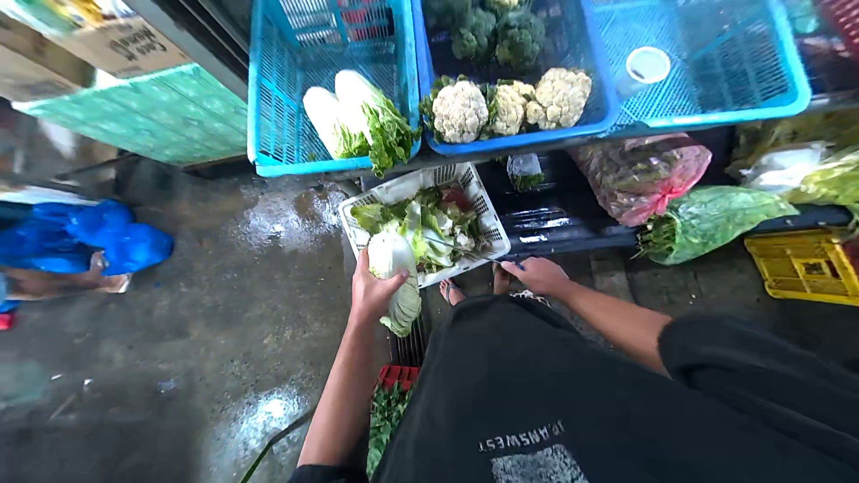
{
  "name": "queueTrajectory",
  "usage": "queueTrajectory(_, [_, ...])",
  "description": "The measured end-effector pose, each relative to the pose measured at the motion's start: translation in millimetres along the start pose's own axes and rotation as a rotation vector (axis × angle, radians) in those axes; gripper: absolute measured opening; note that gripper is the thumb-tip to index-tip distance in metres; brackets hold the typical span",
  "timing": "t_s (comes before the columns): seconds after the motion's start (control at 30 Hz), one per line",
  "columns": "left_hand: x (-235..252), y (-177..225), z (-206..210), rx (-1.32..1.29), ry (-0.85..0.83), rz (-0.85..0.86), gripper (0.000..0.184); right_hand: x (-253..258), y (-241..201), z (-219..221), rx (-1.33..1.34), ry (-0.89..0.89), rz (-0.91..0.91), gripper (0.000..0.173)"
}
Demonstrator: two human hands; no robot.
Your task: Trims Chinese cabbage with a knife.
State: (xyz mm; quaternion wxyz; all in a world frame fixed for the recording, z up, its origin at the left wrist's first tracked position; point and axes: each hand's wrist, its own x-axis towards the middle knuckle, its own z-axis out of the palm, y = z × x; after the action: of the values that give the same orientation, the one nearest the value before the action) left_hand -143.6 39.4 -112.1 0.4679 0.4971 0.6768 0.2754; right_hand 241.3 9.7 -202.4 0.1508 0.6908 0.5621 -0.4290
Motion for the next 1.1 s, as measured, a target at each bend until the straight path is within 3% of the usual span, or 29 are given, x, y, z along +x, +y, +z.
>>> queueTrajectory(0.1, [-4.1,-6.6,7.2,0.186,0.008,0.018,0.096,-17.5,-24.8,-18.9,0.09,-0.039,-0.019,0.088])
queueTrajectory(0.23, [-1.9,10.0,21.3,0.421,0.021,0.02,0.097,-26.1,-72.6,-44.9,0.188,0.041,-0.23,0.078])
queueTrajectory(0.43, [-4.9,35.1,46.3,0.524,0.041,-0.01,0.097,-35.6,-99.0,-54.0,0.18,0.03,-0.426,0.075])
queueTrajectory(0.6, [-11.7,55.5,69.6,0.649,0.122,-0.029,0.101,-27.0,-84.6,-59.0,0.181,0.0,-0.439,0.078])
queueTrajectory(0.73, [-17.7,59.5,91.2,0.605,0.189,0.005,0.098,-22.9,-64.9,-67.6,0.148,0.015,-0.456,0.079])
queueTrajectory(0.87, [-31.2,63.3,101.9,0.497,0.309,0.042,0.094,20.6,25.9,-37.4,0.036,-0.074,-0.177,0.1])
queueTrajectory(0.93, [-27.3,69.8,102.1,0.533,0.366,0.084,0.095,26.3,49.8,-50.1,0.044,-0.061,-0.12,0.102])
queueTrajectory(1.0, [-40.3,60.0,109.8,0.586,0.394,0.101,0.095,8.2,44.1,-64.8,0.077,-0.097,-0.143,0.095])
queueTrajectory(1.1, [-38.4,52.2,123.9,0.632,0.48,0.215,0.091,10.1,13.4,-93.2,0.1,-0.115,-0.324,0.086])
